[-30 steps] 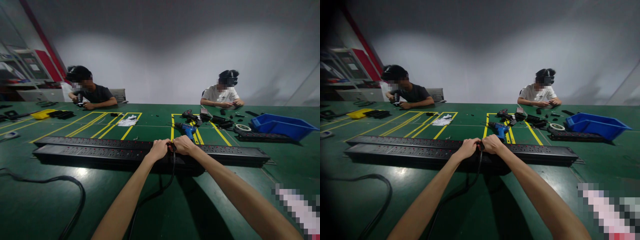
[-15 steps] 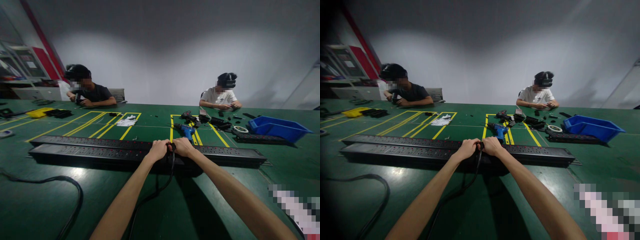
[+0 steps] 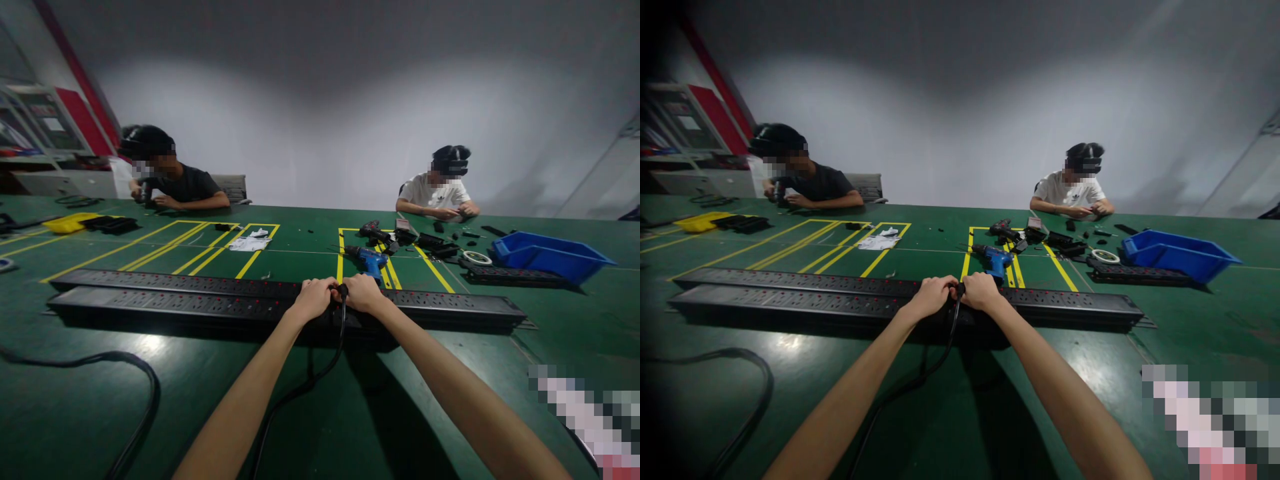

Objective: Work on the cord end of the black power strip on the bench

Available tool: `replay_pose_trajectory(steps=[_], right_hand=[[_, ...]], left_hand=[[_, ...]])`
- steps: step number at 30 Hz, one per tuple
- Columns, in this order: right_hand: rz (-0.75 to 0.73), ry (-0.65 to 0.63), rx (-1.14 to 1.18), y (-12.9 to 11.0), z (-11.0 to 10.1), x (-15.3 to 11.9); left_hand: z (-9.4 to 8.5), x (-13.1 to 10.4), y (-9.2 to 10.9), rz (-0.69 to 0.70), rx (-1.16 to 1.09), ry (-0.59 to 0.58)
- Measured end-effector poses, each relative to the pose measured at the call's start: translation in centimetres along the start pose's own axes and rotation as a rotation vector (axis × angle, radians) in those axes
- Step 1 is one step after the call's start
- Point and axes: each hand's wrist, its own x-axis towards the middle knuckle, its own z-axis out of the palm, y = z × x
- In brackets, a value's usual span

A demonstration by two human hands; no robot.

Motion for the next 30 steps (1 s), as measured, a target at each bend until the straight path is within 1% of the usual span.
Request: replay_pose_trajectory(steps=[6,10,14,17,21,23,26,28,30], right_hand=[[-0.044,0.011,0.015,0.1,-0.3,-0.1],[-0.066,0.024,0.013,0.0,-0.6,-0.1],[-0.041,0.024,0.004,0.0,-0.3,-0.2],[-0.017,0.053,0.002,0.1,0.2,-0.2],[-0.047,0.091,-0.009,0.1,0.3,-0.2],[-0.08,0.125,0.002,0.1,0.3,-0.3],[-0.102,0.229,0.069,0.0,0.2,-0.8],[-0.066,0.313,0.135,0.1,0.3,-1.2],[0.002,0.38,0.2,0.2,0.3,-1.6]], left_hand=[[-0.1,0.0,0.1,0.002,0.0,-0.01],[-0.1,0.0,0.1,-0.009,0.009,0.003],[0.0,-0.1,0.1,-0.013,0.015,-0.001],[0.1,0.0,0.0,-0.015,0.016,0.0],[0.1,0.0,0.0,-0.015,0.022,0.001],[0.0,-0.1,0.0,-0.022,0.025,-0.002],[-0.2,-0.3,0.1,-0.023,0.03,-0.016],[-0.4,-0.4,0.2,-0.013,0.037,-0.026],[-0.6,-0.5,0.3,-0.012,0.049,-0.026]])
